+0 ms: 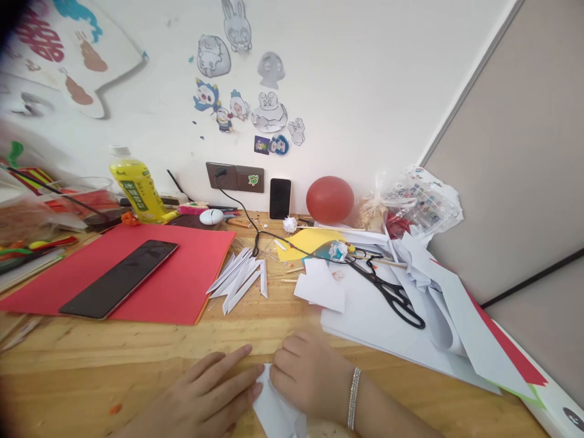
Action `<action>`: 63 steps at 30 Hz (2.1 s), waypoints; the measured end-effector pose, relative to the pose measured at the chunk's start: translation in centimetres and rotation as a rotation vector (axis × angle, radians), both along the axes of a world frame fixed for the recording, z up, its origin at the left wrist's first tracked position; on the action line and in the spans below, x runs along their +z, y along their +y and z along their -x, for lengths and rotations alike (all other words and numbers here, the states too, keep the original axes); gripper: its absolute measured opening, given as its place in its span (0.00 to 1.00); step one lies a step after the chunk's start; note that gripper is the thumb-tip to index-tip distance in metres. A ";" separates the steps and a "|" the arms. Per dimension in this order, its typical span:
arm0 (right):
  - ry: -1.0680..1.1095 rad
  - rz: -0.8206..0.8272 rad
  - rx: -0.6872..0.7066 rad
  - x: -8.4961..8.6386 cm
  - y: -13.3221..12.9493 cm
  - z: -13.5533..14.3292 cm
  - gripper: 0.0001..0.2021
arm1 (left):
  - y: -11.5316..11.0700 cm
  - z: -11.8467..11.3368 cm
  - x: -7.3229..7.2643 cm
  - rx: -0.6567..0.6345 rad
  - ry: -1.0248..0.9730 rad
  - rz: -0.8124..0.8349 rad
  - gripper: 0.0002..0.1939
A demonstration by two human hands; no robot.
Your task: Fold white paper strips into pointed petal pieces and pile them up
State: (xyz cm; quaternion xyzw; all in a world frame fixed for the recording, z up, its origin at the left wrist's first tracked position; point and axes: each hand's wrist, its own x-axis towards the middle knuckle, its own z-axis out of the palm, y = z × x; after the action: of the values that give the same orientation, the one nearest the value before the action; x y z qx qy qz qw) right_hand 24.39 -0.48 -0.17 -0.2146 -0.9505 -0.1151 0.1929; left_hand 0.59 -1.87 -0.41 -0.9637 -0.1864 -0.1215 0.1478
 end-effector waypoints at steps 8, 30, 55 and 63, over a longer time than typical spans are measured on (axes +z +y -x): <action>0.294 0.247 -0.161 -0.6 0.3 0.5 0.14 | -0.2 0.0 0.6 0.121 -0.229 0.233 0.20; 0.678 0.822 -0.264 0.6 -1.6 3.0 0.23 | -0.1 -3.1 1.5 0.536 -0.628 1.263 0.11; 0.531 0.885 -0.188 0.6 -1.5 3.0 0.20 | -0.3 -2.9 1.1 0.503 -0.572 1.172 0.15; 0.551 0.971 -0.244 -0.2 -1.4 2.9 0.16 | -0.6 -2.9 0.5 0.507 -0.545 1.132 0.14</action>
State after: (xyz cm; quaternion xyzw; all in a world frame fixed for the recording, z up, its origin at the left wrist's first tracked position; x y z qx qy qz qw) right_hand 21.44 -1.86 -0.32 -0.4090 -0.7773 0.3737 0.2981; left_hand 3.50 -2.47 0.05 -0.7540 -0.4721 -0.2055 -0.4078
